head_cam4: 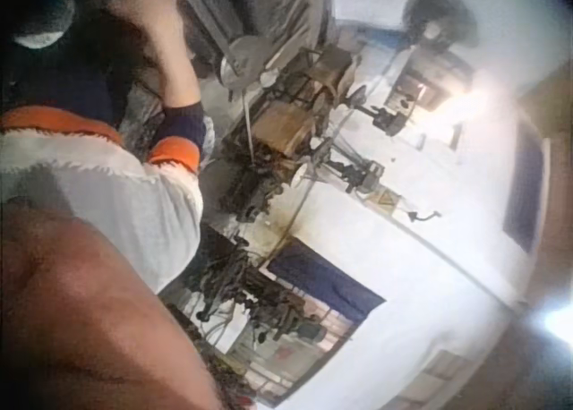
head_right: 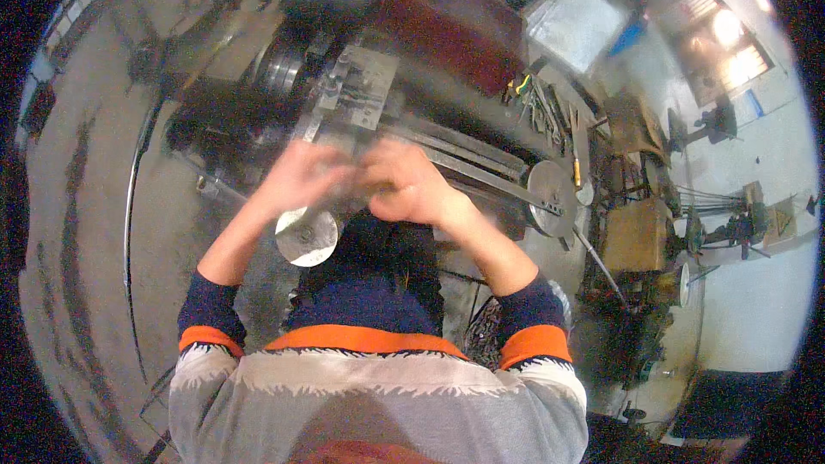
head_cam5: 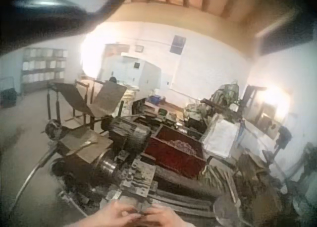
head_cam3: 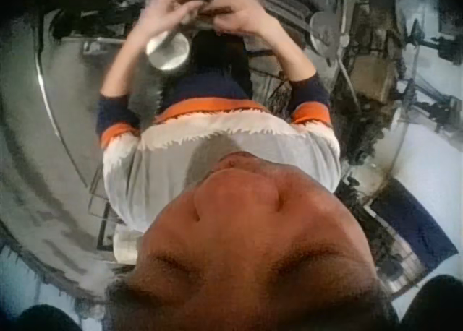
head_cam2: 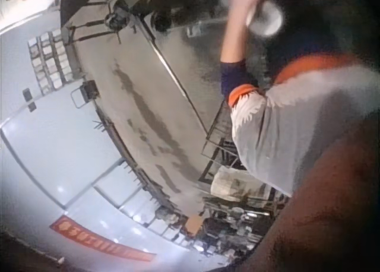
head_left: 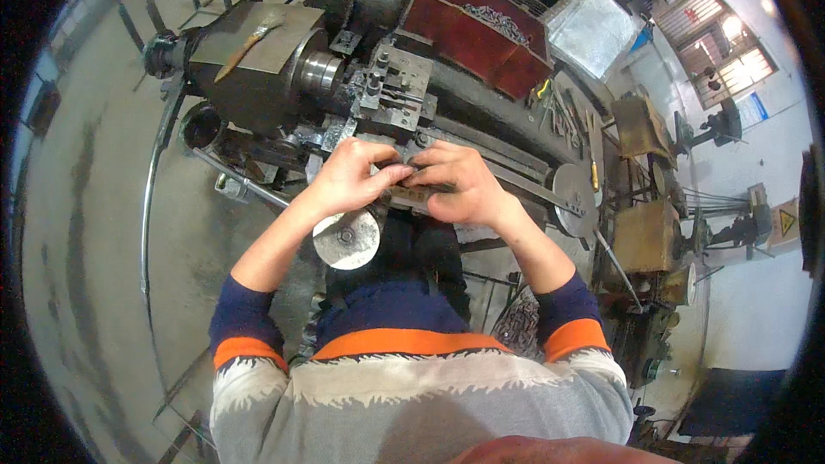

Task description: The person operates a metal lathe, repeatedly loading small cylindrical metal parts into the chuck, adjusting controls, and removing finished pieces. The person places the finished parts into a perforated metal basket. The process is repeated multiple times throughout the clip.

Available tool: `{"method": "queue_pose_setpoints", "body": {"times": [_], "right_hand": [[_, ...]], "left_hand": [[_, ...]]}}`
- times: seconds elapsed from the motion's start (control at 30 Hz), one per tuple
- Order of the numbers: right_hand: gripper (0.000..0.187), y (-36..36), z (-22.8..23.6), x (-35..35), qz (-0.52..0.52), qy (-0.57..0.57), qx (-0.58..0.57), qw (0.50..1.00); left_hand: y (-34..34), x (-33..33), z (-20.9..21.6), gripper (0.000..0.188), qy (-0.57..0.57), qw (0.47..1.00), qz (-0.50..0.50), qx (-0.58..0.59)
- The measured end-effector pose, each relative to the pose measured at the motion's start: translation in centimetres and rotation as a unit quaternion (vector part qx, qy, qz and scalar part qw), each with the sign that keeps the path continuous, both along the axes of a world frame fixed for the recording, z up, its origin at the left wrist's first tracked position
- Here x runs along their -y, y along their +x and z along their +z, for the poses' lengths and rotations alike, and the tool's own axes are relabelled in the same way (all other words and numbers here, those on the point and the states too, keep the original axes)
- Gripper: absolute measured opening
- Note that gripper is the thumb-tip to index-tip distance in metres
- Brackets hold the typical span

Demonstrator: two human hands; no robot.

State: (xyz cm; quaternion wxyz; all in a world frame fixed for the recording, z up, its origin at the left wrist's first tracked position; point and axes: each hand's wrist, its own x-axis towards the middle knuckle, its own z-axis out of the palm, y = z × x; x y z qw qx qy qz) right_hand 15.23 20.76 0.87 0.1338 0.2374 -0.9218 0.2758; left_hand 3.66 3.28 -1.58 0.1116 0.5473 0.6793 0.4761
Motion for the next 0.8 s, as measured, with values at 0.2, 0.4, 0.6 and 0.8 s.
{"method": "queue_pose_setpoints", "body": {"times": [0.2,0.4,0.6,0.8], "right_hand": [[0.023,-6.6,1.5,1.1,0.065,0.050,-0.023,0.996],[0.031,-15.2,1.0,1.9,-0.124,0.275,0.024,0.953],[0.032,-19.0,-1.1,1.8,-0.186,0.336,0.128,0.914],[0.035,-20.6,-1.2,2.3,-0.193,0.311,0.189,0.911]], "left_hand": [[-3.9,3.1,0.4,0.023,-0.021,0.989,0.083,-0.121],[-8.4,15.1,2.1,0.042,-0.123,0.922,0.302,-0.208],[-8.0,29.8,0.5,0.042,-0.320,0.789,0.485,-0.197],[-4.4,34.1,-5.0,0.048,-0.313,0.785,0.527,-0.085]]}}
